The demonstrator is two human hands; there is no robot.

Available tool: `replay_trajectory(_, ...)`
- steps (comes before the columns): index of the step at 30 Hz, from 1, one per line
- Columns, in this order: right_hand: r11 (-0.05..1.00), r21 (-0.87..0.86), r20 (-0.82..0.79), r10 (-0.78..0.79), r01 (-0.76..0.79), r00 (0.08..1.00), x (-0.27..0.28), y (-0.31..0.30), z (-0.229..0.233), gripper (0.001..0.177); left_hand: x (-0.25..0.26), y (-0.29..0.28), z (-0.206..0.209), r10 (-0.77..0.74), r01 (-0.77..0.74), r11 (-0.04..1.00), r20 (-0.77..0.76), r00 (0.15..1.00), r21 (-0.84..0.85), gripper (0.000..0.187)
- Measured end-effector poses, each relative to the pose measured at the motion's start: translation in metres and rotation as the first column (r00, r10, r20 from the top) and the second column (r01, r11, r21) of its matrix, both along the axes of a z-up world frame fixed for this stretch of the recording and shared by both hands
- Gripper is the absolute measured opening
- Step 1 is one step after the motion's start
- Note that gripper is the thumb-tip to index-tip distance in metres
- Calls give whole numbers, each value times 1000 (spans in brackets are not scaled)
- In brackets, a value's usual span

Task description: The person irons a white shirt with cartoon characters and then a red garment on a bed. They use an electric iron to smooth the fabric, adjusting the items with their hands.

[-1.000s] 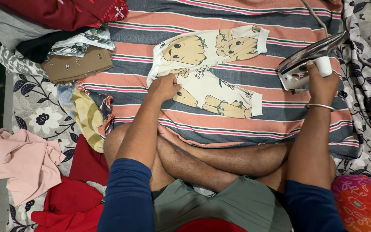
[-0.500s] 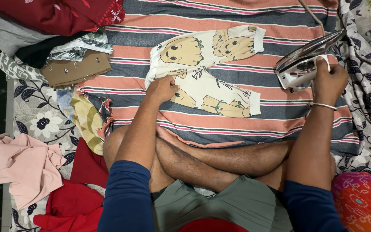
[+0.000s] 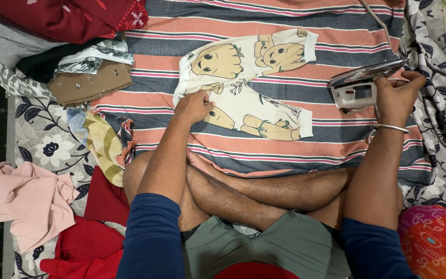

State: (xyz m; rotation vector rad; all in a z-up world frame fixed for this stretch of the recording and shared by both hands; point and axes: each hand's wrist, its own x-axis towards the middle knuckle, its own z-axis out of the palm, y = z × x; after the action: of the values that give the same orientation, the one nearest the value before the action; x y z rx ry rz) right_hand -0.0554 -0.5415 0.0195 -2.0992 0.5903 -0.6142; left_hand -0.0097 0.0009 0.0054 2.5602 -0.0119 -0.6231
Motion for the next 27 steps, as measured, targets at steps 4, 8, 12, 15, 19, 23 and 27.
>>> replay_trajectory(4, 998, 20, 1, 58, -58, 998, -1, 6, 4, 58, 0, -1, 1, 5, -5, 1000, -11, 1000, 1, 38)
replay_trajectory(8, 996, -85, 26, 41, -38, 999, -1, 2, 2, 64, -1, 0, 1, -1, 1, 1000, -2, 1000, -2, 38)
replay_trajectory(12, 970, -244, 339, 81, 4, 937, -9, 20, 23, 56, 0, 0, 0, 1, -1, 1000, 9, 1000, -7, 39)
replay_trajectory(15, 945, -328, 419, 155, -10, 895, -20, 61, 51, 42, 0, 1, 0, 2, -2, 1000, 8, 1000, -15, 38)
replay_trajectory(19, 860, -314, 78, 447, -403, 891, -26, 126, 63, 20, 1, 4, -4, 5, -4, 999, 60, 998, -32, 35)
replay_trajectory(23, 478, -322, -629, 537, -817, 562, -17, 171, 45, 60, 6, 11, -10, 94, -93, 996, 257, 962, -17, 31)
replay_trajectory(27, 454, -115, -871, 381, -884, 309, -28, 189, 37, 80, 10, 25, -10, 239, -255, 967, 448, 862, -26, 29)
